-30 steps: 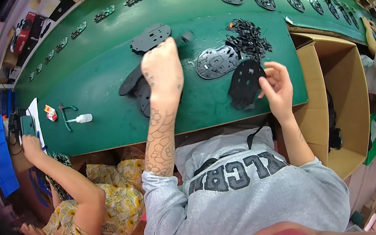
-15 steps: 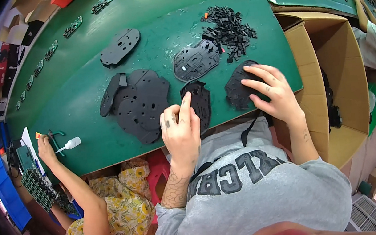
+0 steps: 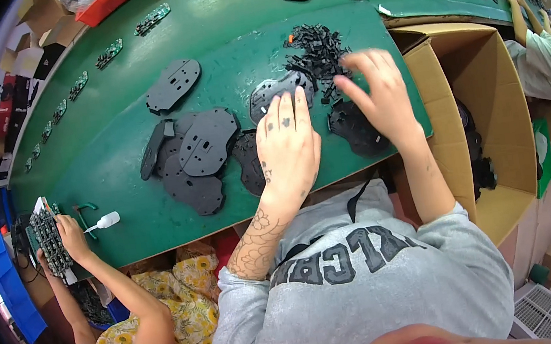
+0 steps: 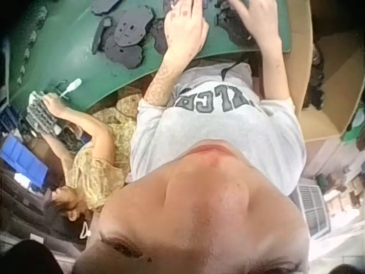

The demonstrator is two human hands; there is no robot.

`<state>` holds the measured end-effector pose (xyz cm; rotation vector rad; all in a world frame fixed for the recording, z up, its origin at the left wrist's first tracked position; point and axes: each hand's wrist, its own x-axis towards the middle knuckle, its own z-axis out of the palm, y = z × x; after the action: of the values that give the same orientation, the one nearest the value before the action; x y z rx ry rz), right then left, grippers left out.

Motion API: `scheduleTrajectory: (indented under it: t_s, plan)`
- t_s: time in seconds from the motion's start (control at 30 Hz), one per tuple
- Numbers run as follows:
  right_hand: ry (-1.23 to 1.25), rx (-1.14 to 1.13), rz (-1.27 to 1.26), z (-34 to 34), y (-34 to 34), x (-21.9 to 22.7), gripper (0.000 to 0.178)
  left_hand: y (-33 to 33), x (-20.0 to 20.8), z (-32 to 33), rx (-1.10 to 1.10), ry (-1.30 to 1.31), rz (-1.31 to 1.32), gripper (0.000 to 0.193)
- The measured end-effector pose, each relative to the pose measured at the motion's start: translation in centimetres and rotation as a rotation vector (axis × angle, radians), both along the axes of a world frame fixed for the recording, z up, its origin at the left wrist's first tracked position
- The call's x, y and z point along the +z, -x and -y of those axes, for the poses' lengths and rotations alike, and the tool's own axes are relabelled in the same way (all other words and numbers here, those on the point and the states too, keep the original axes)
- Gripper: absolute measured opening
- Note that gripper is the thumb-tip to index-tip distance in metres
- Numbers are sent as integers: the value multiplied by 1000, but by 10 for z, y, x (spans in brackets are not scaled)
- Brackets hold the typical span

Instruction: The person fastens a buckle, takes mouse shells from a box onto the table, and applies glue from a bottle to attach small plastic pieces onto the mouse shells.

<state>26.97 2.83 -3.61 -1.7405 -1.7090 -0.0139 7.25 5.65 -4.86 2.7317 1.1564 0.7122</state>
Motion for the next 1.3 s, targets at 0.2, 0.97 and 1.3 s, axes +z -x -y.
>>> scheduleTrajectory:
  t_s: [0.2, 0.97, 1.3]
  plan:
    - [75, 162, 329, -62, -20, -23, 32, 18, 8, 11, -148, 63, 63, 48]
    - [207, 346, 288, -137, -39, 8, 7, -17, -10, 45, -599, 71, 91, 52]
    - [122, 473, 193, -145, -35, 0, 15, -7, -9, 43, -489, 93, 107, 39]
